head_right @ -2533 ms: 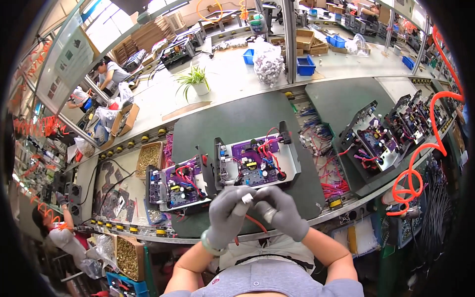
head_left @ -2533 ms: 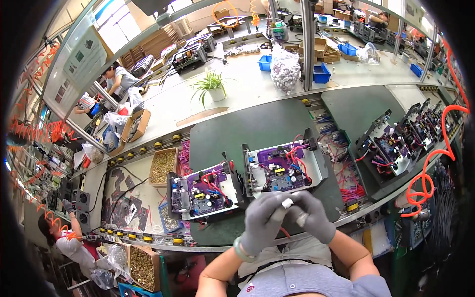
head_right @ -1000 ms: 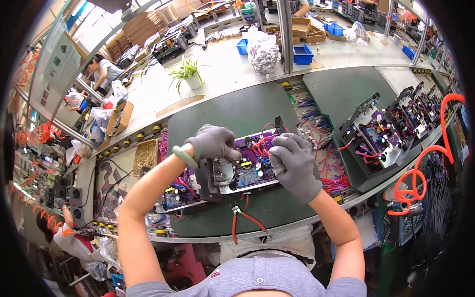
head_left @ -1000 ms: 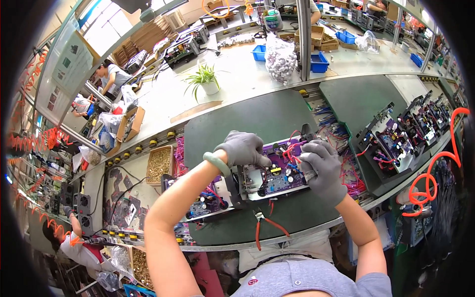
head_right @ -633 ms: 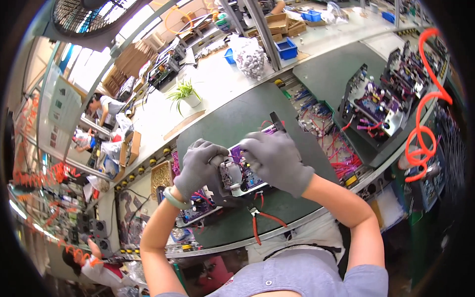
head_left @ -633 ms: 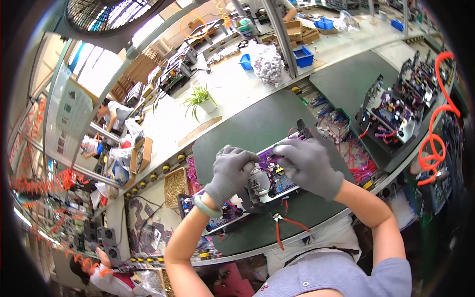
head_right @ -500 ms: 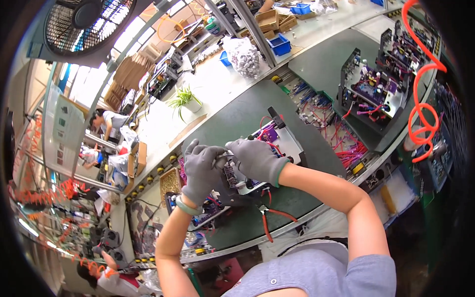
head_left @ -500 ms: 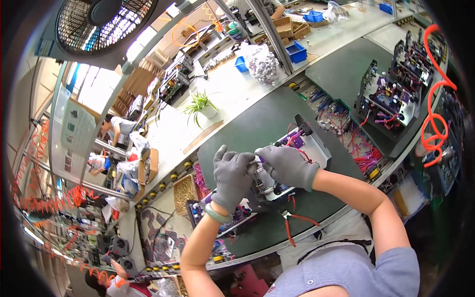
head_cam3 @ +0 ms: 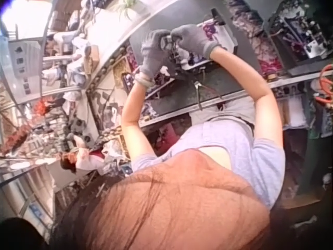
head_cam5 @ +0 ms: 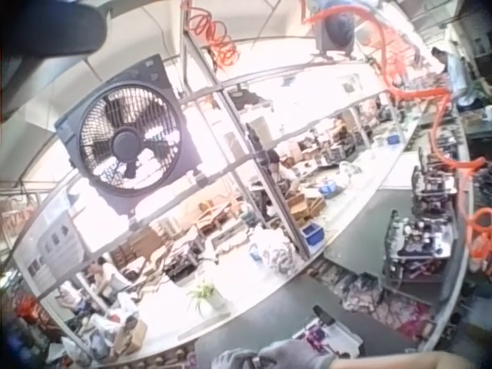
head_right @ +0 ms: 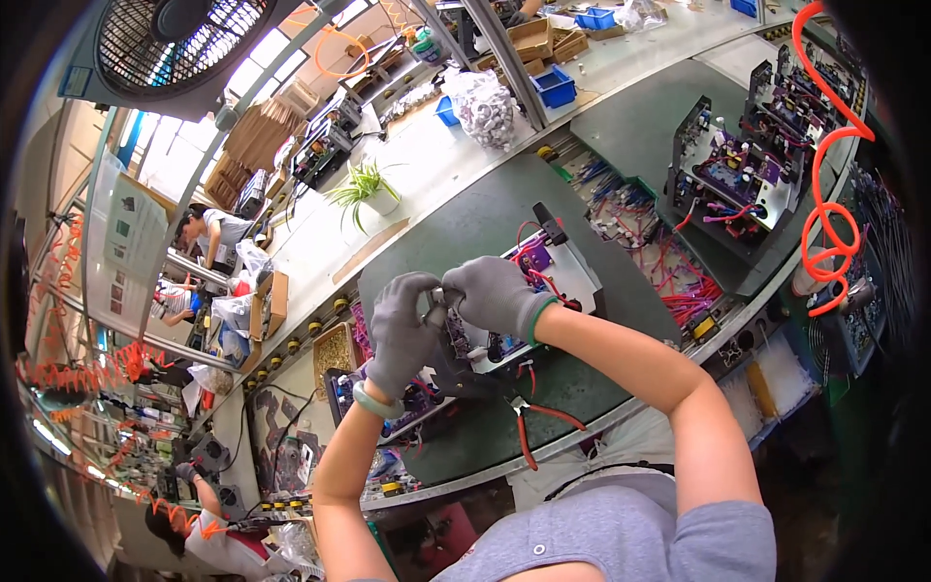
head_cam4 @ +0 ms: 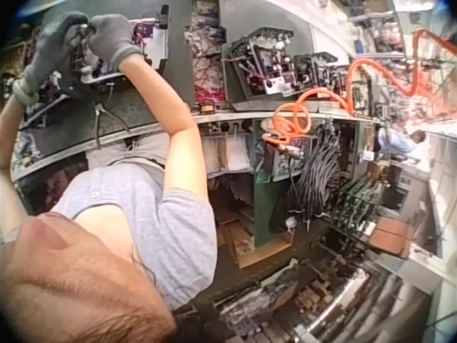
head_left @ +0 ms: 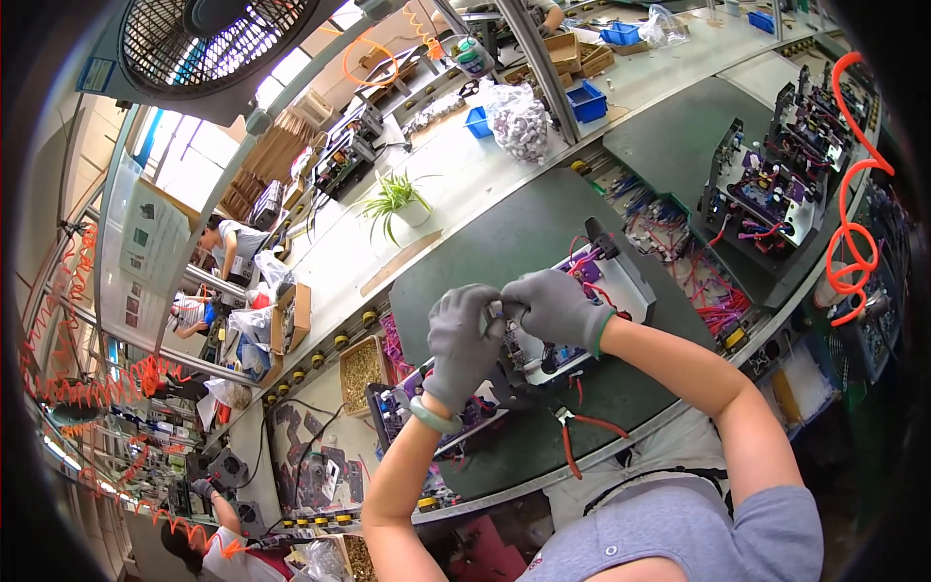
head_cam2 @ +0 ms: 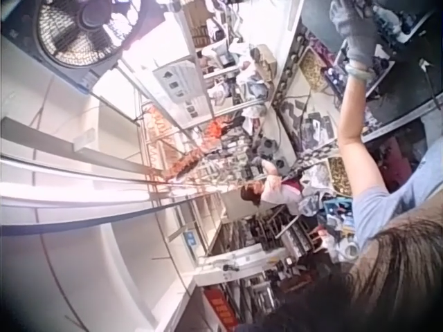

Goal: Assembling electronic components, wiring harnesses, and circuit boards into metal enclosures on an industrial assembly line.

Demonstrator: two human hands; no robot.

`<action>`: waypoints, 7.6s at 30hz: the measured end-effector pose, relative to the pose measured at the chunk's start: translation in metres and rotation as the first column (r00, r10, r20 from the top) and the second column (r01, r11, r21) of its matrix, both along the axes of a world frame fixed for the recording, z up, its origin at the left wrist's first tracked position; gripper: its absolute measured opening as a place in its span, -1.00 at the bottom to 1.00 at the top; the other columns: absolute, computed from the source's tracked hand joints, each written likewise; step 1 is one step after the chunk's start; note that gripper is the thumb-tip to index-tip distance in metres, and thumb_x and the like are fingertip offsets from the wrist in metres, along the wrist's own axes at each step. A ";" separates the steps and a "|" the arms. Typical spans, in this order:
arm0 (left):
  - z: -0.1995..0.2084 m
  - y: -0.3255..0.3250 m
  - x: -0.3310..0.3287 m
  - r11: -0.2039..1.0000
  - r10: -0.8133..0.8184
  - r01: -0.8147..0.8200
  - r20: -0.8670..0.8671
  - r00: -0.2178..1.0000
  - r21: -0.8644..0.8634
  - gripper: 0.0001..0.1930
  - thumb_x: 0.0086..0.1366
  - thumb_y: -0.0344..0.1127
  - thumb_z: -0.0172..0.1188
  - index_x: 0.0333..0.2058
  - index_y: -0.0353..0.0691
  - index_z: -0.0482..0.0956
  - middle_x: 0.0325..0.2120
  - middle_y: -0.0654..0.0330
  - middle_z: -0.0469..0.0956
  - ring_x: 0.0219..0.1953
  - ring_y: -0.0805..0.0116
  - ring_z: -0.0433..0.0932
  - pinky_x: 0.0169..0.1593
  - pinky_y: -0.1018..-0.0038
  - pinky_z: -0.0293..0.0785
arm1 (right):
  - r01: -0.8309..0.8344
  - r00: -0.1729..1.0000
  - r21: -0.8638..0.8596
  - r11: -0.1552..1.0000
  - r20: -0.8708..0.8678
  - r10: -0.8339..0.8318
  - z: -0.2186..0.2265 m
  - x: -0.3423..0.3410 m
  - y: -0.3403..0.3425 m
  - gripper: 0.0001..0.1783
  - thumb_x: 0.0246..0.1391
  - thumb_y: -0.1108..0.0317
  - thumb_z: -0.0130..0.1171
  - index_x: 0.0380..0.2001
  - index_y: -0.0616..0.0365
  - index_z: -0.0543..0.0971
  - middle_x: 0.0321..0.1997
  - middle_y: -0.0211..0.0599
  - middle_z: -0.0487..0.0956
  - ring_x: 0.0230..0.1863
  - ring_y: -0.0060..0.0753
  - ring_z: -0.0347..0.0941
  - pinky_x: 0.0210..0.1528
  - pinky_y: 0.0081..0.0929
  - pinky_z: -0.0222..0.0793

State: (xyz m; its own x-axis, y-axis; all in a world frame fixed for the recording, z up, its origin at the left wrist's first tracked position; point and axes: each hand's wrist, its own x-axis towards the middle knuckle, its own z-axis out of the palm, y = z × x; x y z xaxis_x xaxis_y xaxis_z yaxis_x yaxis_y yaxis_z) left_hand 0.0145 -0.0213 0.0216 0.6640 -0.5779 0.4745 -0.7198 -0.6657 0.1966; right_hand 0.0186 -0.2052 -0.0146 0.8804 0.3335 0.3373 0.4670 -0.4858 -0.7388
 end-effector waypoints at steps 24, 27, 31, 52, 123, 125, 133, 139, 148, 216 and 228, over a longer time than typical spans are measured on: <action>-0.018 0.006 -0.009 0.959 0.234 -0.213 -0.096 0.968 0.185 -0.62 0.23 -0.15 -0.04 -0.24 -0.34 0.61 -0.15 -0.03 0.56 0.09 -0.06 0.41 0.22 -0.01 0.20 | 0.250 0.909 -0.424 0.870 0.412 -0.060 -0.010 0.013 0.005 -0.97 -0.13 0.38 0.18 -0.55 0.04 0.57 -0.44 -0.24 0.53 -0.40 -0.15 0.55 -0.30 -0.25 0.44; -0.017 0.005 -0.010 0.960 0.234 -0.213 -0.104 0.967 0.180 -0.61 0.23 -0.18 -0.04 -0.15 -0.34 0.58 -0.09 -0.03 0.53 0.10 -0.09 0.41 0.21 -0.02 0.21 | 0.228 0.898 -0.441 0.868 0.439 -0.014 -0.008 0.013 0.004 -0.98 -0.14 0.39 0.19 -0.54 0.05 0.57 -0.45 -0.23 0.53 -0.42 -0.15 0.54 -0.32 -0.23 0.44; -0.017 0.002 -0.009 0.947 0.249 -0.219 -0.106 0.963 0.237 -0.62 0.22 -0.19 -0.03 -0.14 -0.33 0.58 -0.08 -0.05 0.53 0.09 -0.08 0.41 0.22 -0.01 0.19 | 0.101 0.970 -0.553 0.827 0.240 0.042 0.003 0.021 0.008 -0.89 -0.10 0.37 0.21 -0.44 0.03 0.66 -0.35 -0.22 0.62 -0.29 -0.15 0.63 -0.22 -0.26 0.52; -0.024 0.011 0.027 0.984 0.121 -0.109 -0.073 0.990 0.141 -0.68 0.24 -0.17 0.00 -0.39 -0.32 0.59 -0.27 -0.04 0.56 -0.14 -0.07 0.48 0.01 0.08 0.36 | -0.025 0.999 -0.289 0.957 0.036 0.037 -0.152 -0.075 -0.103 -0.83 0.10 0.14 0.13 -0.37 -0.11 0.64 -0.42 -0.36 0.62 -0.37 -0.14 0.56 -0.30 -0.19 0.46; -0.050 0.035 -0.194 0.270 -0.080 -0.578 -0.616 0.784 -0.771 -0.78 0.41 -0.29 0.11 -0.10 -0.31 0.56 -0.35 0.21 0.57 -0.44 0.50 0.50 -0.39 0.58 0.42 | 0.029 0.763 -0.424 0.905 0.595 0.254 0.030 -0.067 0.032 -0.89 -0.10 0.32 0.19 -0.41 -0.03 0.53 -0.45 -0.39 0.45 -0.33 -0.34 0.48 -0.39 -0.28 0.40; -0.047 0.034 -0.173 0.466 -0.041 -0.523 -0.608 0.793 -0.714 -0.79 0.36 -0.35 0.14 -0.08 -0.29 0.57 -0.33 0.21 0.57 -0.38 0.45 0.53 -0.33 0.55 0.46 | 0.099 0.697 -0.463 0.881 0.664 0.271 0.028 -0.054 0.030 -0.92 -0.11 0.31 0.17 -0.47 -0.03 0.53 -0.37 -0.42 0.47 -0.27 -0.34 0.44 -0.29 -0.34 0.38; -0.019 0.043 -0.106 0.934 0.357 -0.354 0.174 0.918 -0.048 -0.73 0.16 -0.26 0.26 -0.14 -0.11 0.59 -0.32 0.22 0.57 -0.19 0.17 0.56 0.00 0.17 0.39 | 0.131 0.720 -0.514 0.848 0.637 0.275 0.017 -0.056 0.029 -0.83 -0.19 0.27 0.24 -0.45 0.01 0.55 -0.33 -0.40 0.47 -0.20 -0.26 0.43 -0.11 -0.24 0.32; -0.022 0.044 -0.094 0.940 0.316 -0.317 -0.029 0.948 -0.126 -0.82 0.19 -0.27 0.23 -0.22 -0.13 0.56 -0.46 0.19 0.49 -0.37 0.15 0.57 -0.35 0.20 0.47 | -0.042 0.785 -0.548 0.835 0.499 0.367 0.035 -0.046 0.030 -0.78 -0.18 0.22 0.34 -0.42 -0.01 0.56 -0.31 -0.36 0.48 -0.18 -0.23 0.42 -0.04 -0.21 0.27; -0.013 0.049 -0.092 0.976 0.218 -0.216 -0.115 0.969 0.032 -0.74 0.14 -0.43 0.20 -0.15 -0.11 0.54 -0.46 0.16 0.51 -0.46 0.11 0.58 -0.47 0.23 0.48 | -0.018 0.728 -0.672 0.740 0.498 0.470 0.040 -0.046 0.028 -0.90 -0.16 0.29 0.20 -0.53 0.04 0.56 -0.40 -0.38 0.49 -0.24 -0.28 0.45 -0.05 -0.26 0.28; -0.002 0.075 -0.051 0.876 0.482 -0.444 -0.299 0.823 0.191 -0.78 0.22 -0.16 0.17 -0.45 -0.16 0.65 -0.47 0.06 0.61 -0.36 0.01 0.62 -0.23 0.11 0.50 | -0.013 0.887 -0.373 0.928 0.424 0.183 0.009 -0.002 0.060 -0.50 0.09 0.25 0.20 0.03 0.35 0.49 -0.18 -0.01 0.62 -0.06 -0.05 0.54 0.23 -0.12 0.21; -0.016 0.075 -0.047 0.913 0.407 -0.400 -0.177 0.896 0.075 -0.84 0.17 -0.24 0.19 -0.52 -0.15 0.60 -0.54 0.07 0.57 -0.45 0.04 0.60 -0.33 0.14 0.50 | -0.049 0.899 -0.371 0.928 0.388 0.202 0.013 -0.002 0.063 -0.74 0.12 0.25 0.16 -0.27 0.26 0.57 -0.26 -0.06 0.64 -0.07 -0.11 0.56 0.25 -0.09 0.18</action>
State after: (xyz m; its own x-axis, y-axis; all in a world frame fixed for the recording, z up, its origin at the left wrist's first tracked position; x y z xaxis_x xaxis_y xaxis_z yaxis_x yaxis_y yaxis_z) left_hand -0.0321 0.0539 0.0057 0.9173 -0.2557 0.3052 -0.3409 -0.9004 0.2703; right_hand 0.0171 -0.1424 -0.0015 0.6286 0.5933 0.5028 0.7649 -0.5884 -0.2620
